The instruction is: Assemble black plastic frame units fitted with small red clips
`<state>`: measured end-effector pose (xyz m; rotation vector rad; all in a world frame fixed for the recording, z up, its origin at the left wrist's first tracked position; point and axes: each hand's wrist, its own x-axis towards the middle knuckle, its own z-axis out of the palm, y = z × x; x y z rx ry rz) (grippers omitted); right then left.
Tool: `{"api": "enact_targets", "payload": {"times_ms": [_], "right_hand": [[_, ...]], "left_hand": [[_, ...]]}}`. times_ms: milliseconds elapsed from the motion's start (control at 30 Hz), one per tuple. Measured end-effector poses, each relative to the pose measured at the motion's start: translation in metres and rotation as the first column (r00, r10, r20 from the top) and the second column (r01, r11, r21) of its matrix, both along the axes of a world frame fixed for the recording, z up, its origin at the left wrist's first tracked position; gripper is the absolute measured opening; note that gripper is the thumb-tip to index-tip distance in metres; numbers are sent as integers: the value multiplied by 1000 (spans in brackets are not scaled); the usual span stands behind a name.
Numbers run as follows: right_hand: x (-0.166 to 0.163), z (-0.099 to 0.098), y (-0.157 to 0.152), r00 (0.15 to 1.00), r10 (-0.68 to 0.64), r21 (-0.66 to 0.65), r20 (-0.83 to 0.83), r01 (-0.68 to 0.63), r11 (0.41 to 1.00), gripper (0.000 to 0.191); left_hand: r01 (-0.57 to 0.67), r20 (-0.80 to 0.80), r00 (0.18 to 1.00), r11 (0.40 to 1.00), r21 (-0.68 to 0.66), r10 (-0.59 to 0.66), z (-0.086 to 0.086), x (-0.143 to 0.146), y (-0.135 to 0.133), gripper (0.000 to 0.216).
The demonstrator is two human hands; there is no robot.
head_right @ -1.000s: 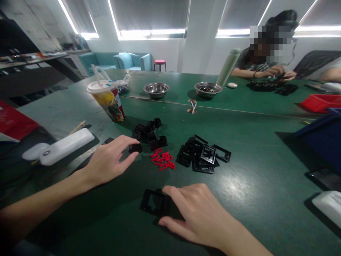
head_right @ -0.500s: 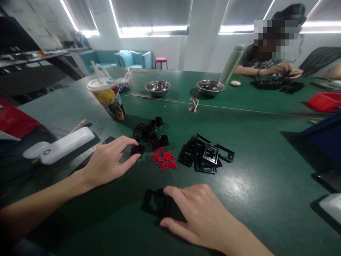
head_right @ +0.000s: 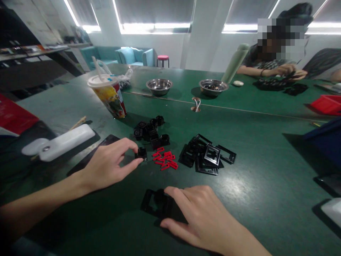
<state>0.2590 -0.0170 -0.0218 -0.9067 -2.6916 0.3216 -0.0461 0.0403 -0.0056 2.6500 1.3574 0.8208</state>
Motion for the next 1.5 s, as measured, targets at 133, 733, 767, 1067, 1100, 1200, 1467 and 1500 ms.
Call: {"api": "enact_targets", "payload": {"times_ms": [133,733,767,1067,1100,1200,1467,1500], "right_hand": [[1,0,1,1000,1,-9,-6,-1,1000,40],[2,-2,-1,1000,-3,-28,-2,3,1000,40],[2,-1,-1,1000,-3,-26,-5,3,1000,41],[1,-3,1,1000,0,-22,-18,-1,1000,44],[1,-4,1,1000,4,-23,-19,-4,1000,45],[2,-5,0,1000,11,-14,-21,-12,1000,45],[1,-4,1,999,20,-13,-27,-20,1000,44],[1,-4,1,999,18,-13,-28,-19,1000,44]], "left_hand": [[11,-21,1000,1000,2,-11,-2,0,2,14],[181,-206,962,983,-2,-178,-5,-3,-2,8],[179,-202,963,984,-12,-178,-5,-3,-2,8],[167,-134,973,972,-166,-190,0,-5,2,11],[164,-145,972,974,-155,-187,0,-5,2,11],[155,-158,972,980,-124,-174,0,-4,1,14],[156,-149,973,978,-140,-176,-3,-3,2,27],[165,-154,970,976,-140,-186,-3,-3,2,27]]}}
